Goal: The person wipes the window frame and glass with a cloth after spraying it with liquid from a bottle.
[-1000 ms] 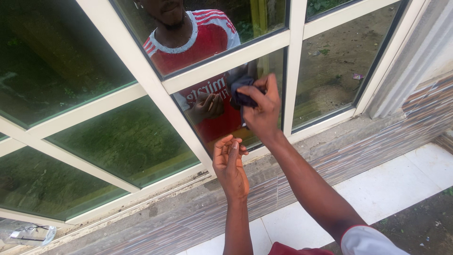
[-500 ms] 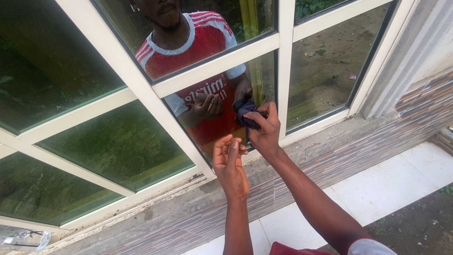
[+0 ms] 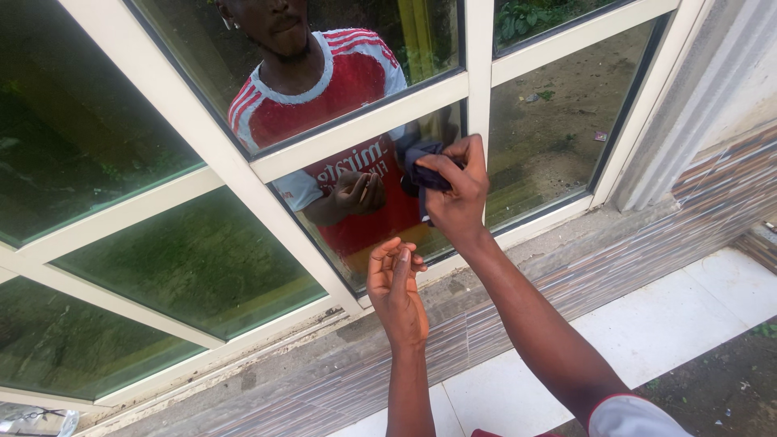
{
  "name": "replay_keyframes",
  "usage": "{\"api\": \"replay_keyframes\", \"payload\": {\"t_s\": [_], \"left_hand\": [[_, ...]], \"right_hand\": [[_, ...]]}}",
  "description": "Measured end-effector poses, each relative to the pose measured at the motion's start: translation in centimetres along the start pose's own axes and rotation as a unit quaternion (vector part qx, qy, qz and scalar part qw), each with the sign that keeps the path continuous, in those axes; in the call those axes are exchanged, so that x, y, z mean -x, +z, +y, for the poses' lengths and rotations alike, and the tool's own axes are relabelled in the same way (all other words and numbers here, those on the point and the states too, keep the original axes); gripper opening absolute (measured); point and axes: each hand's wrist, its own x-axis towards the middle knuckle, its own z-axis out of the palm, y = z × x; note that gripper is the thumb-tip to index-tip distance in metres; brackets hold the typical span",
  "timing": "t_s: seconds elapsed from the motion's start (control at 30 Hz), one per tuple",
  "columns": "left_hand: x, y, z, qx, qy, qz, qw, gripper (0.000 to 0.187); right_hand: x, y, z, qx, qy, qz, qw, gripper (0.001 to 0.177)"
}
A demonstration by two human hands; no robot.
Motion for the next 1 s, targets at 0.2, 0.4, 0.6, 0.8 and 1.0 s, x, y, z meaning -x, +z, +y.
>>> {"api": "replay_keyframes", "payload": {"t_s": [0.2, 0.4, 0.6, 0.8, 1.0], "left_hand": [[-0.1, 0.0, -0.2, -0.003, 0.000, 0.000, 1.000, 0.022], [0.0, 0.0, -0.2, -0.006, 0.003, -0.002, 1.000, 0.022], [-0.3, -0.1, -0.6, -0.001, 0.000, 0.001, 1.000, 0.021], [-0.7, -0.3, -0.7, 0.000, -0.007, 0.006, 1.000, 0.020], [-1.0, -0.3, -0.9, -0.003, -0.015, 0.007, 1.000, 0.021]], "right_hand": [[5.0, -0.8, 1.8, 0.009, 0.038, -0.004, 0.999, 0.022], [5.6, -0.6, 2.4, 0.041, 0.042, -0.004, 0.998, 0.026], [0.3, -0.4, 1.3, 0.062, 0.028, 0.018, 0.997, 0.035], [1.0, -0.7, 1.1, 0.083, -0.017, 0.029, 0.996, 0.033], [7.4, -1.7, 2.1, 0.112, 0.049, -0.009, 0.992, 0.035]]}}
